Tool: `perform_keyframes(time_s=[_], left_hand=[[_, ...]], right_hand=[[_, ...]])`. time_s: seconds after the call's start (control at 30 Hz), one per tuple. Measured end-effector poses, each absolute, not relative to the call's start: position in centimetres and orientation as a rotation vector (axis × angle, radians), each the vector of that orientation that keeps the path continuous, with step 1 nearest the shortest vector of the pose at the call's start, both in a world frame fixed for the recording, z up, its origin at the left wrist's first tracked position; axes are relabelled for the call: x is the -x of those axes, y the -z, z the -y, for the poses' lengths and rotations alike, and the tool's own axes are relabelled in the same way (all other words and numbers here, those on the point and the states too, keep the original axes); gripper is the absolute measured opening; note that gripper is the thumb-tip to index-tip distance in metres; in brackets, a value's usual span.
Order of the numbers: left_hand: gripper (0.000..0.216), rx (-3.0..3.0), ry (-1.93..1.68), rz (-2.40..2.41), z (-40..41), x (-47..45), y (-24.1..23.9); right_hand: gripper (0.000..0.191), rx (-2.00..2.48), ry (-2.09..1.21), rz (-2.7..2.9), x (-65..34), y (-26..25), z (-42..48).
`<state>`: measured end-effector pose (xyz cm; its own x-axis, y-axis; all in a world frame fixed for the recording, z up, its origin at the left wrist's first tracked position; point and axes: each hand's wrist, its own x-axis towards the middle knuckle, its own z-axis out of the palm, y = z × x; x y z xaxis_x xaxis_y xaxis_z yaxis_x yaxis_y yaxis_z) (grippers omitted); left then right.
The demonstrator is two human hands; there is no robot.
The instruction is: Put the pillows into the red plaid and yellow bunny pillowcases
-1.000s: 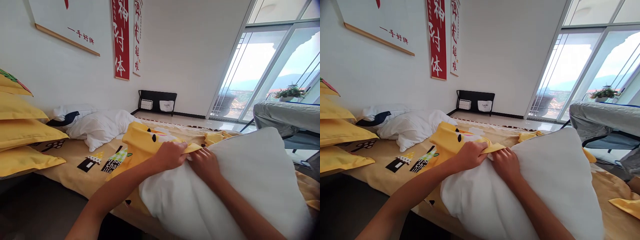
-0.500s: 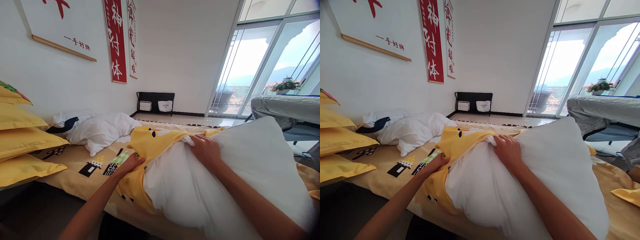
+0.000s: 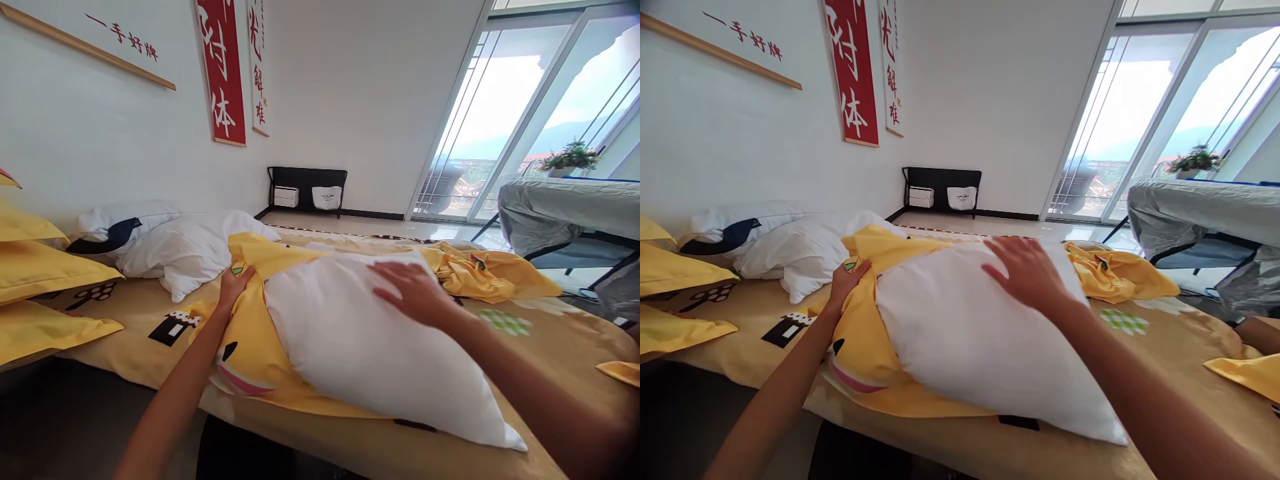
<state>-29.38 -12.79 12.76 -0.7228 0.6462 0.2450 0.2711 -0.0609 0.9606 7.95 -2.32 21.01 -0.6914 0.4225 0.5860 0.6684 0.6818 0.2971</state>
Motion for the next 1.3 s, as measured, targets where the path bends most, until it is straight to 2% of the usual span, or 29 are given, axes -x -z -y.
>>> perform_keyframes(time_s=[0.1,0.2,0.33,0.43,0.5,0.6,0.73,1.0,1.17,1.3], left_hand=[[0.038,-1.033,-1.503,-2.193,13.4,32.1,-8.6],[0.036,-1.046,-1.349,-2.228,14.7,33.3,-6.1],[0.035,-1.407,-1.432,-2.403,17.5,32.8,-6.6],[0.028,-2.258,-1.488,-2.281,20.2,29.9,-8.4],[0.027,-2.803,-1.205,-1.905,21.6,27.1,-9.3],[0.025,-3.167,-0.700,-1.567,22.1,23.4,-10.0],[0.016,-3.197,-0.324,-1.659,20.5,21.8,-10.2],[0.033,-3.030,0.061,-1.774,18.8,19.7,-10.6],[0.017,-2.987,0.045,-1.696,17.2,15.7,-11.1],[0.015,-2.942,-0.253,-1.603,15.5,13.7,-12.5]], right_hand=[[0.057,0.924,0.302,2.706,-8.0,-10.6,1.8],[0.056,0.952,0.277,2.562,-7.7,-6.6,2.5],[0.054,0.684,0.340,2.571,-7.8,-9.8,6.8],[0.066,0.448,0.470,2.695,-7.5,-10.3,11.1],[0.070,0.451,0.638,2.644,-7.0,-8.8,12.5],[0.073,0.429,0.828,2.536,-6.0,-6.6,11.4],[0.068,0.232,0.816,2.570,-4.5,-7.9,7.5],[0.065,0.193,0.445,2.840,1.3,-13.9,4.8],[0.051,0.293,0.049,2.952,5.2,-15.5,4.3],[0.039,0.490,-0.189,3.085,6.7,-16.2,3.8]])
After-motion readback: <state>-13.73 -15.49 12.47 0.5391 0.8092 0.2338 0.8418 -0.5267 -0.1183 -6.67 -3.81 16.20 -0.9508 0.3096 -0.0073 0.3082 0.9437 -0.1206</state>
